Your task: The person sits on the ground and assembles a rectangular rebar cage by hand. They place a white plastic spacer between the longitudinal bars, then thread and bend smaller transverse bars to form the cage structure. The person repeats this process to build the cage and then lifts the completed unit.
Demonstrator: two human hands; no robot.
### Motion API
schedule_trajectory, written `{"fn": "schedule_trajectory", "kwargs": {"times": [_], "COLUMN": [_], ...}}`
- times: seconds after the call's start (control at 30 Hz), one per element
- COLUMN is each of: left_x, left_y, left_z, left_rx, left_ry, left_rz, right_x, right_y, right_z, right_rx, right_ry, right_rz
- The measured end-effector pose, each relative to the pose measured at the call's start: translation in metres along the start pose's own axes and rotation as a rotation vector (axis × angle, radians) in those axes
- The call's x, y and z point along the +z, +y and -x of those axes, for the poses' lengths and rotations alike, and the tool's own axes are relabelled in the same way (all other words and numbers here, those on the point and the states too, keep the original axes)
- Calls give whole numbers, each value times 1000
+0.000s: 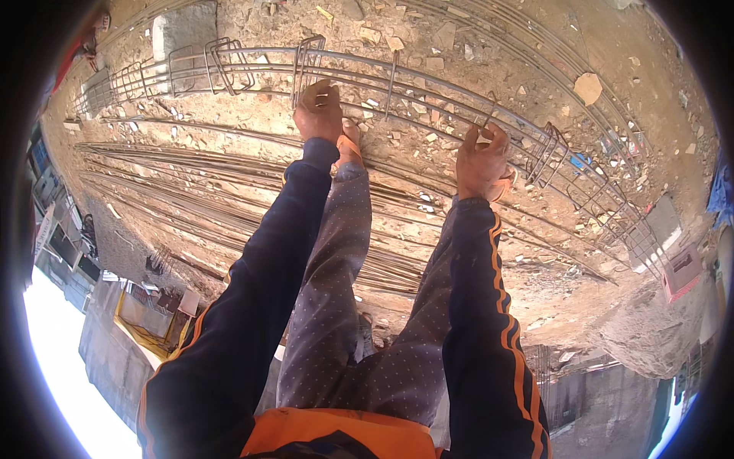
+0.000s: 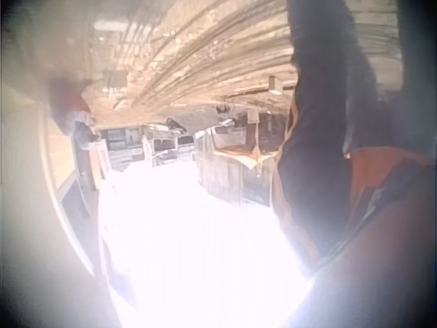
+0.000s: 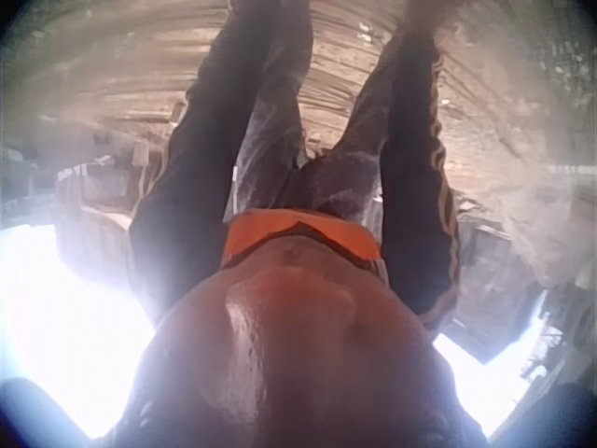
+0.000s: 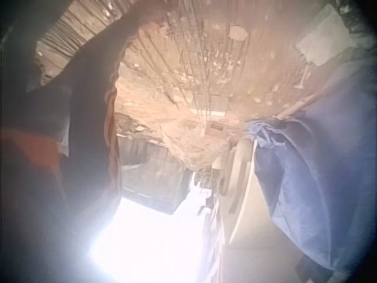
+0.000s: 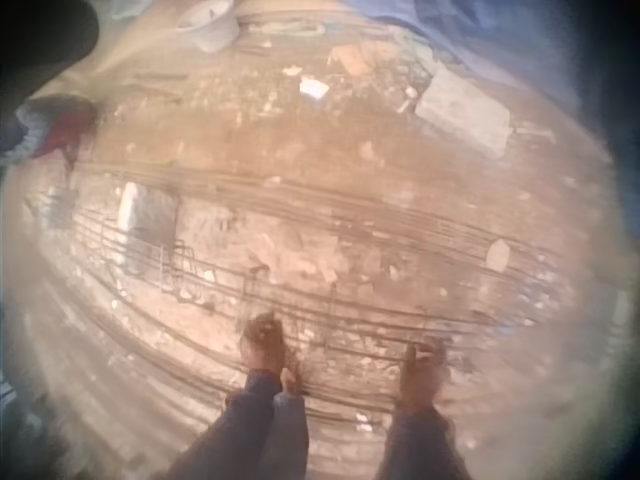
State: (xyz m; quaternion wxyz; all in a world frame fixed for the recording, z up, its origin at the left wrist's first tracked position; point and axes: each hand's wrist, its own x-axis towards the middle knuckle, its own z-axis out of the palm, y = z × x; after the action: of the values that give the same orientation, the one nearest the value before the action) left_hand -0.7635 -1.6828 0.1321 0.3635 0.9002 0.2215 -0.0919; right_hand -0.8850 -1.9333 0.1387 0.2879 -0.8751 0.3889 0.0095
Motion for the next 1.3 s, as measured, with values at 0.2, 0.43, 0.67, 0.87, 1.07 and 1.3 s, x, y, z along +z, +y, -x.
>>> {"fn": "schedule_trajectory", "kwargs": {"times": [0.2,0.43,0.67,0.87,1.07,1.3], "left_x": [-52,-63,-78,-88,-61,-51], "left_y": [-55,-57,-60,-65,-46,-43], "left_z": [-75,-91,-115,-118,-85,-72], "left_rx": [67,186,193,177,155,103], "left_ry": [-2,-143,-233,-176,-171,-142], "left_rz": [-158,-280,-278,-189,-148,-173], "right_x": [74,170,171,191,191,159], "right_y": [-112,-218,-223,-228,-236,-192], "right_z": [34,32,19,25,38,16], "right_rx": [-169,-162,-212,-134,-41,98], "right_ry": [-415,-294,-359,-283,-233,-201], "right_rz": [-376,-396,-350,-281,-320,-185]}}
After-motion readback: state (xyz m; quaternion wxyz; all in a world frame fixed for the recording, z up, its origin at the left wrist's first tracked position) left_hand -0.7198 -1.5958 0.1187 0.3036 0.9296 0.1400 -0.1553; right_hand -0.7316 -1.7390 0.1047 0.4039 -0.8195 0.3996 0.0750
